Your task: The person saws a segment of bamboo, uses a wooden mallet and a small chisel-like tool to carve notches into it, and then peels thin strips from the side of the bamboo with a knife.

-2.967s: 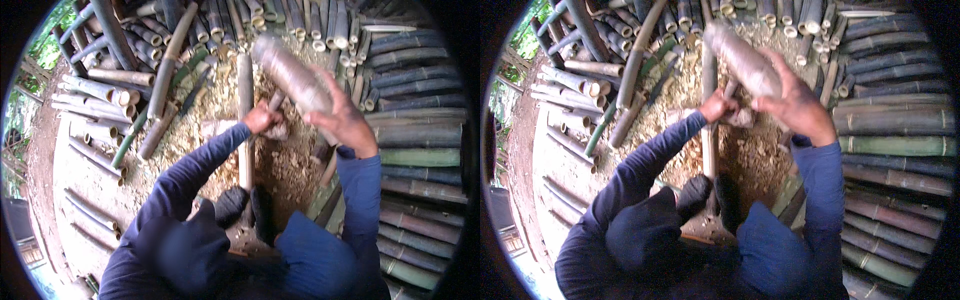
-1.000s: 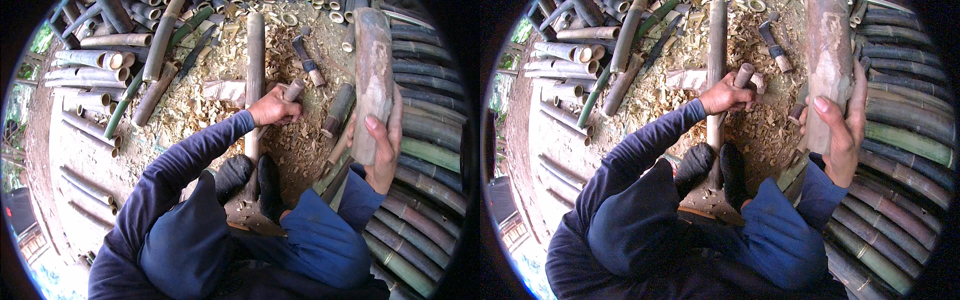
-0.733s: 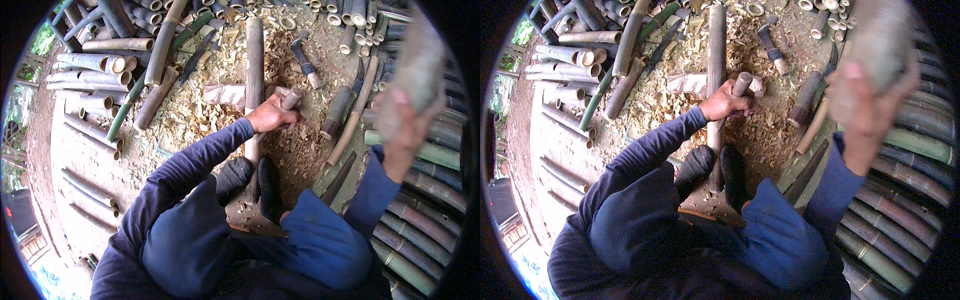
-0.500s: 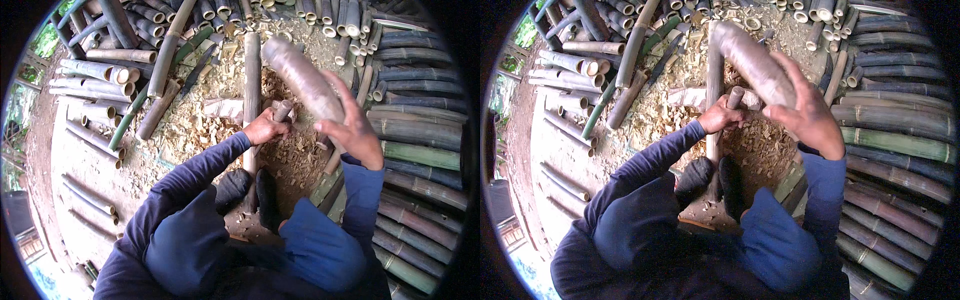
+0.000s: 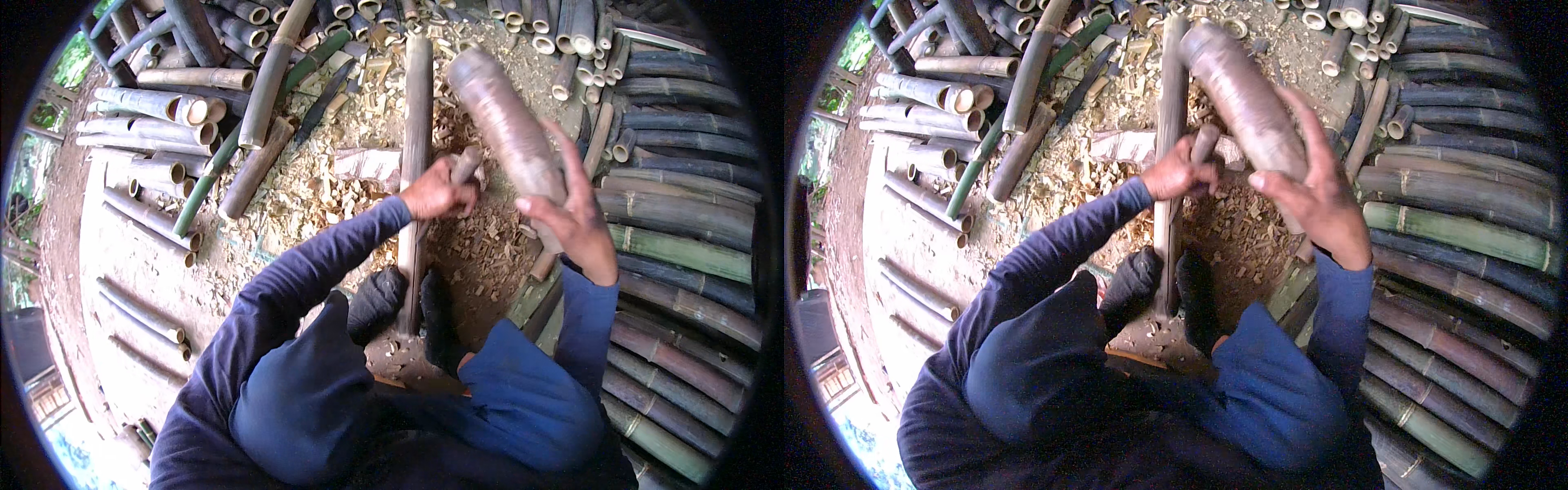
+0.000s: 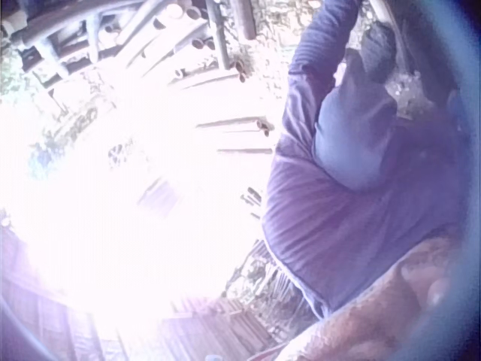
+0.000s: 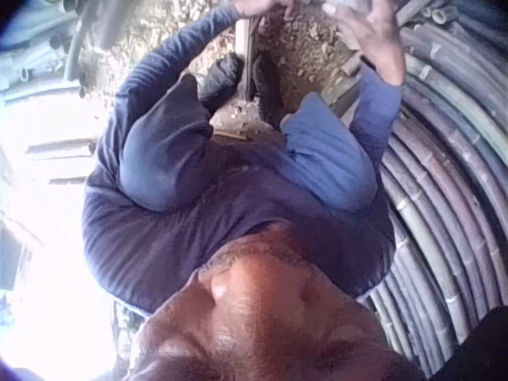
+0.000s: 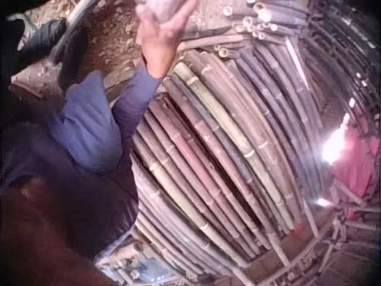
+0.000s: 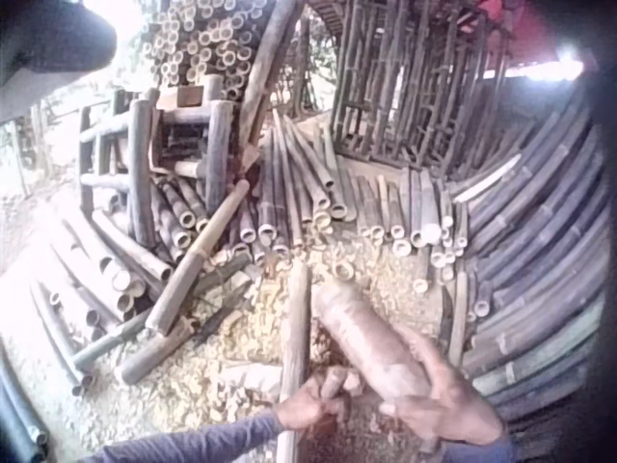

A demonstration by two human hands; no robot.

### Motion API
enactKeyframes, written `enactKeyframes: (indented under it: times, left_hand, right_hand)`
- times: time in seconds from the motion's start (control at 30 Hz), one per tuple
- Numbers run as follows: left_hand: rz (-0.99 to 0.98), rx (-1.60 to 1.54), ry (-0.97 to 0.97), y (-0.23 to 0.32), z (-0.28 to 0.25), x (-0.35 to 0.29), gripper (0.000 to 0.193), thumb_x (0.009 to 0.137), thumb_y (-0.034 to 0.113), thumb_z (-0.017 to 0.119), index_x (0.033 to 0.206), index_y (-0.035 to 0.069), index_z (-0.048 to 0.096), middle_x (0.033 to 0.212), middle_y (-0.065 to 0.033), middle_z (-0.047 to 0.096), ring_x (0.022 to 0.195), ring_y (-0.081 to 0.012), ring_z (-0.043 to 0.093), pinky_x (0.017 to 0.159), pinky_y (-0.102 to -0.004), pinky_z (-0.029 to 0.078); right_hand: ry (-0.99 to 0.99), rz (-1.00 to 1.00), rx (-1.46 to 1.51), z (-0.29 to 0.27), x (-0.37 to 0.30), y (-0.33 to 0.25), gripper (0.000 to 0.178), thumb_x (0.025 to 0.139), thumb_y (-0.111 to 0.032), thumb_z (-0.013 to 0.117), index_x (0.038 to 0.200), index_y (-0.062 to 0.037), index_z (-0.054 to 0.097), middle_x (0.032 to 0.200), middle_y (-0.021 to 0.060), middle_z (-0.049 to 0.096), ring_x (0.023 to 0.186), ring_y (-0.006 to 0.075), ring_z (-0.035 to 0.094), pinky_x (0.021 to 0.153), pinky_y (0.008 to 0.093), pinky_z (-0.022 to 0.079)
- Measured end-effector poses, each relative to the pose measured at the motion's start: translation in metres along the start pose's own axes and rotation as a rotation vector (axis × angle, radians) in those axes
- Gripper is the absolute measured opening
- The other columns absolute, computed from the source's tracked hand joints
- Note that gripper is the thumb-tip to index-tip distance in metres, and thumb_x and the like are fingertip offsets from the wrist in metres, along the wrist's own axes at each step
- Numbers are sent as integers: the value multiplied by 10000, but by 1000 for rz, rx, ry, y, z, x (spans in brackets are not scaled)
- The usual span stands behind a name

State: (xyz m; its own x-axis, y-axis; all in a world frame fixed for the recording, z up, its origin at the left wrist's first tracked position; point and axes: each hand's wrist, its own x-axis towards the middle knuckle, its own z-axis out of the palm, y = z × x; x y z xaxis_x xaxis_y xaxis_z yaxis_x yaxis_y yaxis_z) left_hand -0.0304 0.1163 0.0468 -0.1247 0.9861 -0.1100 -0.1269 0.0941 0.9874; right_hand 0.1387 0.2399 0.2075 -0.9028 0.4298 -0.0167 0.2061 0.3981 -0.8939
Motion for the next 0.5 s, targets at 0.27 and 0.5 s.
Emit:
enactKeyframes:
  times: [0.27,0.5]
  left_hand:
    - [142,248,77,5,-18,38,267,803,246,784,741,9,677,678,-85,631,695,-194,654,698,-374,561]
    - [505,1069,-580,-48,62,-51,218,596,260,802,734,121,707,732,-113,684,763,-318,707,682,-438,576]
  right_hand:
    - [306,9,183,-3,-8,-11,904,823,-225,750,1581,-63,285,1450,207,459,1245,284,564,1036,380,480]
    - [279,-130,42,18,11,86,975,803,-215,783,1619,-194,251,1513,233,445,1223,317,614,1008,399,555]
